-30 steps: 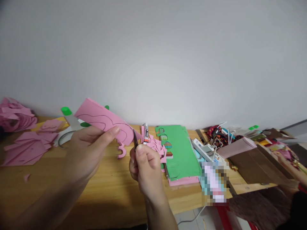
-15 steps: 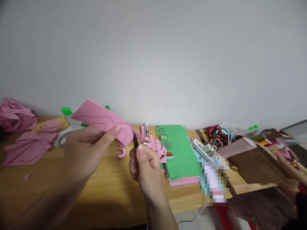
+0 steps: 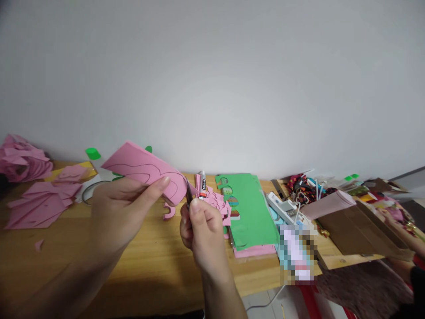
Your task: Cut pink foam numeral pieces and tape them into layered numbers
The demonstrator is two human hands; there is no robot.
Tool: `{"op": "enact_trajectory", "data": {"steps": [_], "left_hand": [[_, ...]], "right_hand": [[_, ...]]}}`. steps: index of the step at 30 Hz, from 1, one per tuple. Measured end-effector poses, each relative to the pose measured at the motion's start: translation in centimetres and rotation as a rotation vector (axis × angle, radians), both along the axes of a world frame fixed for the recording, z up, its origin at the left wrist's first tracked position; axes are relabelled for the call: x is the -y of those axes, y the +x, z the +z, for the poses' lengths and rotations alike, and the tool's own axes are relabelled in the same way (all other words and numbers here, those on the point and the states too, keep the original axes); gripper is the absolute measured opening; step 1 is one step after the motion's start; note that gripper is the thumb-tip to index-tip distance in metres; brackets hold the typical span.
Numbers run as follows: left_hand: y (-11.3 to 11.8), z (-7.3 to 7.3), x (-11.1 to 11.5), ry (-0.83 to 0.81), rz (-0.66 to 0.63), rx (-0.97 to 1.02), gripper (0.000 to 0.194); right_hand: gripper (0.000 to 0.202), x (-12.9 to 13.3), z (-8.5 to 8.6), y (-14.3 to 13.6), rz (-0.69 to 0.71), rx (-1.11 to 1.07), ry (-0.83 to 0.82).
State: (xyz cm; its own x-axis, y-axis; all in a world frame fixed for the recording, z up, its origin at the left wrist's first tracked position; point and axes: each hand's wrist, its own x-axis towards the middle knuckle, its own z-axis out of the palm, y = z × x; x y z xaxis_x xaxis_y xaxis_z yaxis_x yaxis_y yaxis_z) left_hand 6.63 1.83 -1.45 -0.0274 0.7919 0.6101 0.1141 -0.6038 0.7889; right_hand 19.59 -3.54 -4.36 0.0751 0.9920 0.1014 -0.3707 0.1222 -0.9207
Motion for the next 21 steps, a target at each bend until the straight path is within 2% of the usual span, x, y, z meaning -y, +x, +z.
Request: {"op": "enact_trajectory", "data": {"steps": [15,21], "left_hand": [[0.09,-0.14,-0.01,0.031,0.02,-0.01,0.04],[0.17,-0.32,0.06,0.024,0.032,-0.011,0.048]], "right_hand": [[0.048,-0.09,0.15,-0.01,0.003,-0.016,-0.014],[0.048,-0.1,0.07,-0.09,-0.018,-0.015,-0.022]]}}
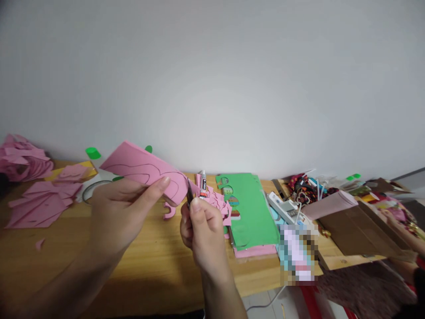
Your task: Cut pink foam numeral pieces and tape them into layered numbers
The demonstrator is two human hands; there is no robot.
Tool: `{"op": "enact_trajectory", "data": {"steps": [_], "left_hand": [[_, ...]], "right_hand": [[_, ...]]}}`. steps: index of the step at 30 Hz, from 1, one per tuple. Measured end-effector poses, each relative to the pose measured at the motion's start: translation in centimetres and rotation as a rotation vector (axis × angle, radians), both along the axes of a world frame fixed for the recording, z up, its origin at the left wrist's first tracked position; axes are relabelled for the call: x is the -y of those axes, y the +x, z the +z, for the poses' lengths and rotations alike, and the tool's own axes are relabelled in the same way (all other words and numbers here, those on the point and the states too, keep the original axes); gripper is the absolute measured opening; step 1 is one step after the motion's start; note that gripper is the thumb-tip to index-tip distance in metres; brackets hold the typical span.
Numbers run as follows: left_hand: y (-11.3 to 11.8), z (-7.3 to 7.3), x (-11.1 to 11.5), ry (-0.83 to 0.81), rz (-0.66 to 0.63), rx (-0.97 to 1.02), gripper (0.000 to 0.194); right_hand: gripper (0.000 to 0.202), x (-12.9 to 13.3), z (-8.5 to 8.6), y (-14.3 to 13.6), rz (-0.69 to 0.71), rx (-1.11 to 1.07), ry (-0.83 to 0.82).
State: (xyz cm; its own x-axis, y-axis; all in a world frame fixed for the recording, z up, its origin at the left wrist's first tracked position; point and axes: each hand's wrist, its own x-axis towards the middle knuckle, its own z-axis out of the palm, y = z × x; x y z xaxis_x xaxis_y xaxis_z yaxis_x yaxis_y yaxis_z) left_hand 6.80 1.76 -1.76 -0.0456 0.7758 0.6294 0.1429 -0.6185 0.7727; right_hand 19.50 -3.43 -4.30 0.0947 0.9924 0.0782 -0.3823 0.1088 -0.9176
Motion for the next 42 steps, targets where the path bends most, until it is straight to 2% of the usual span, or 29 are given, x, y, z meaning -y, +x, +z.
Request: {"op": "enact_trajectory", "data": {"steps": [12,20,33,42], "left_hand": [[0.07,0.08,0.23,-0.081,-0.048,0.046,0.05],[-0.13,0.67,0.16,-0.08,-0.105,0.099,0.032],[0.0,0.64,-0.03,-0.085,-0.146,0.142,0.035],[-0.28,0.2,-0.54,-0.105,-0.079,0.099,0.036]], "right_hand": [[0.05,-0.13,0.16,-0.01,-0.011,0.065,0.003],[0.046,0.21,-0.24,0.4,0.024,0.08,0.022],[0.048,0.48,-0.15,0.47,0.032,0.112,0.006],[0.049,0.48,-0.44,0.55,0.059,0.115,-0.002]]}}
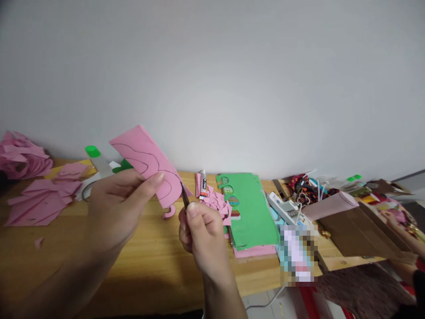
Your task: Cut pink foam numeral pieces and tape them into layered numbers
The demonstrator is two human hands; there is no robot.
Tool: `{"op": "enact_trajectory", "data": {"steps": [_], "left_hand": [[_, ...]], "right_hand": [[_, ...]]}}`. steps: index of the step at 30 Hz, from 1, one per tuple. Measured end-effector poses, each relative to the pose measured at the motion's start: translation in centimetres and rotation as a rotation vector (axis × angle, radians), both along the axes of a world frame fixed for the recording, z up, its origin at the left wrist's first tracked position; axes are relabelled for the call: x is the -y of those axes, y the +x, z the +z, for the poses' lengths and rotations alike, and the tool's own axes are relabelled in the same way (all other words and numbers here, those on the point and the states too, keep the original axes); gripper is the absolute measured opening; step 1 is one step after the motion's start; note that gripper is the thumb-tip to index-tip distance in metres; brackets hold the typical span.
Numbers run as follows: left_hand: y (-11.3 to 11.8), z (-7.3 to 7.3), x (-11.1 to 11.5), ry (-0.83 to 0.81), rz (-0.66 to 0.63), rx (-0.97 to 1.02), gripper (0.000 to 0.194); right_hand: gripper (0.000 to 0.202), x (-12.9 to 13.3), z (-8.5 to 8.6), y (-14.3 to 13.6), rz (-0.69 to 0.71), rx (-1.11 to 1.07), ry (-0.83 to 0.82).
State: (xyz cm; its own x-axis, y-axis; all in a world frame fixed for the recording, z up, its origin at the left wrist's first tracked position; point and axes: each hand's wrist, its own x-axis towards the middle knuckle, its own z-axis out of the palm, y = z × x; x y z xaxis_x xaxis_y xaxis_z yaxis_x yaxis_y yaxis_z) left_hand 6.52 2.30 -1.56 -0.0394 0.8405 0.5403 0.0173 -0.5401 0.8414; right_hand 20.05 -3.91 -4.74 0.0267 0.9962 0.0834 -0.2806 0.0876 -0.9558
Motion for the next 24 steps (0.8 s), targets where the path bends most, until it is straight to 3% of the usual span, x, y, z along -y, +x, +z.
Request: {"op": "enact_trajectory", "data": {"steps": [6,12,18,24], "left_hand": [[-0.6,0.47,-0.32,0.054,-0.068,-0.108,0.04],[-0.75,0.7,-0.08,-0.013,-0.096,-0.179,0.035],[-0.53,0.55,-0.16,-0.028,-0.098,-0.134,0.035],[-0.41,0.22,-0.54,-0.033,-0.184,-0.032,0.037]], "right_hand": [[0.047,0.07,0.1,0.36,0.03,0.007,-0.018],[0.046,-0.12,0.25,0.42,0.032,0.003,-0.019],[0.049,-0.2,0.13,0.32,0.01,0.029,-0.041],[0.049,-0.19,-0.11,0.53,0.009,0.042,-0.036]]}}
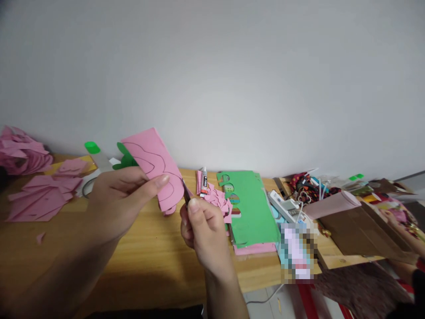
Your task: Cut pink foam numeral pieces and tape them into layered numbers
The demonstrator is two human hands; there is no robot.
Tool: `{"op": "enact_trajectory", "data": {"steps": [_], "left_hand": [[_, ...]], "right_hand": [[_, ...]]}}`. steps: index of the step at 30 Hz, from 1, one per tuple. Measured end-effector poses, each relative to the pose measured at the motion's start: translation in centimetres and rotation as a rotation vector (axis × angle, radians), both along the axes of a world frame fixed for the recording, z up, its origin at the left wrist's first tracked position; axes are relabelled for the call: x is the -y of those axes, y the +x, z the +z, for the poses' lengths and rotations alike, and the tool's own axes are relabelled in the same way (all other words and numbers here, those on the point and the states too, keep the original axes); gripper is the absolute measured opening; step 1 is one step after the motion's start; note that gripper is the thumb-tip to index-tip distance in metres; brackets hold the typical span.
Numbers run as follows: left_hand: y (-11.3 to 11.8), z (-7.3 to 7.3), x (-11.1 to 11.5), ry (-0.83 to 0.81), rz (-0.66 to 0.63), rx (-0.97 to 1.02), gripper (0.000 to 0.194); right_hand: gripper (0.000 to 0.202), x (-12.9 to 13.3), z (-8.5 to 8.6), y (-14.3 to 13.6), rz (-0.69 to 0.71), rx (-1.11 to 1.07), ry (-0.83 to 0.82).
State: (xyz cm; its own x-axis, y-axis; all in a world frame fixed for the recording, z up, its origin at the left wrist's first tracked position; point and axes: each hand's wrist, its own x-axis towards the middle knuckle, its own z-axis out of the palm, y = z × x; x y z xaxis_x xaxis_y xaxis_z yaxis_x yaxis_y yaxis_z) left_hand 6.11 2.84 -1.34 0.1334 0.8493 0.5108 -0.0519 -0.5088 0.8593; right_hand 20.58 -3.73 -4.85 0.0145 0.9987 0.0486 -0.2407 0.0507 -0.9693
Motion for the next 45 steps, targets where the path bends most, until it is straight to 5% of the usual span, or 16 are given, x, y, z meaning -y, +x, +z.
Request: {"op": "enact_trajectory", "data": {"steps": [25,45], "left_hand": [[-0.35,0.11,-0.28,-0.095,-0.141,0.023,0.031],[-0.23,0.09,-0.08,-0.048,-0.021,0.028,0.029]], "right_hand": [[0.045,-0.07,-0.31,0.19,0.062,-0.04,0.075],[0.047,0.35,-0.31,0.22,0.046,0.004,0.035]]}}
